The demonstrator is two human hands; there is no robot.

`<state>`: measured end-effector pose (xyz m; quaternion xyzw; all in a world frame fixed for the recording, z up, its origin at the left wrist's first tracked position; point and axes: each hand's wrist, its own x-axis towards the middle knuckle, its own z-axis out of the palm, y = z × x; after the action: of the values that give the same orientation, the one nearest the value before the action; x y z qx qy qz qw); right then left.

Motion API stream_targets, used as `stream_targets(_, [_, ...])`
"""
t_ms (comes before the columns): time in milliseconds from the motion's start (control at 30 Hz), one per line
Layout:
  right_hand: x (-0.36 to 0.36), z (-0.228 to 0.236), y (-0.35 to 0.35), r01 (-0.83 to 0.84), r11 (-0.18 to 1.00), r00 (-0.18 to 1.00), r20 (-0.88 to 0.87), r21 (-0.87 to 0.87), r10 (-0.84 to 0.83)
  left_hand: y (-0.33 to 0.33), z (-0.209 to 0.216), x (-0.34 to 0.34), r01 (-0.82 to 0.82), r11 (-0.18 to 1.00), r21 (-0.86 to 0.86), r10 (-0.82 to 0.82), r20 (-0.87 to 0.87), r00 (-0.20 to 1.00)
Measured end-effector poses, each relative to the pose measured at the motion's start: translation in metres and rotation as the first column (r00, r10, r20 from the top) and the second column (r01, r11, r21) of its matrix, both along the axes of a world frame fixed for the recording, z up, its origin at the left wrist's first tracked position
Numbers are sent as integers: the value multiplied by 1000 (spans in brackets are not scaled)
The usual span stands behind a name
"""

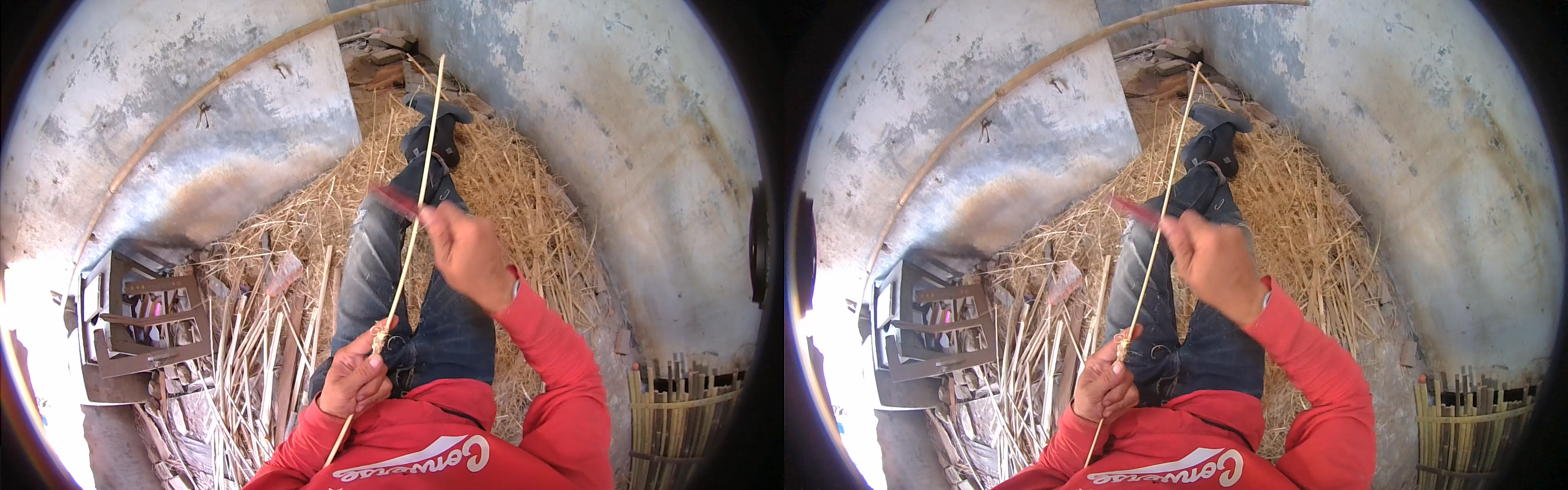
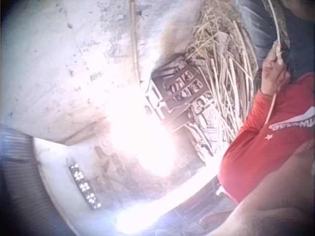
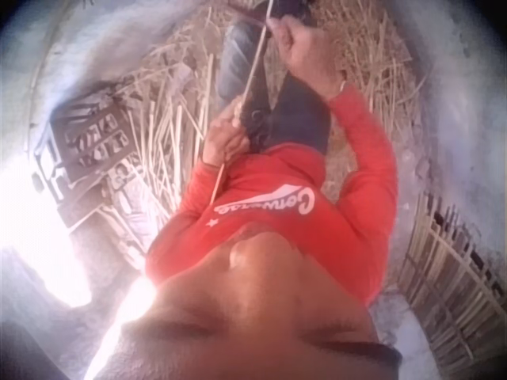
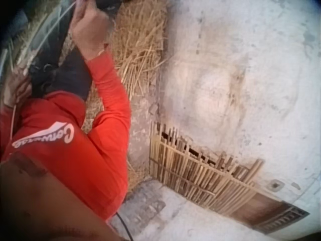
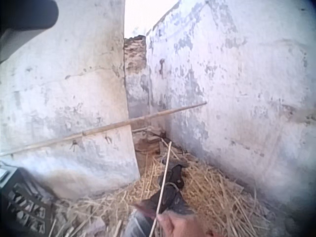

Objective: The person strips thin layers off a long bamboo strip using a small knife.

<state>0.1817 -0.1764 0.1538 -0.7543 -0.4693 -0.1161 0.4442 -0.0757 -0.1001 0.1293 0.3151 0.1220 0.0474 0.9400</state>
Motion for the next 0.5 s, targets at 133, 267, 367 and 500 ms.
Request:
stream_targets(133, [7,5,4,2,999,998,-71,35,1,1,0,1,-2,999,37,2,5,1000])
stream_targets(267, [-12,-5,3,-72,995,997,14,69,72,2,1,4,-2,1000,-17,2,19,1000])
stream_targets(367, [-3,1,2,-24,999,996,-79,48,28,1,3,4,13,1000,23,-13,5,1000])
stream_targets(500, [-26,-1,0,-118,991,990,-65,58,122,6,3,10,-21,1000,-22,22,26,999])
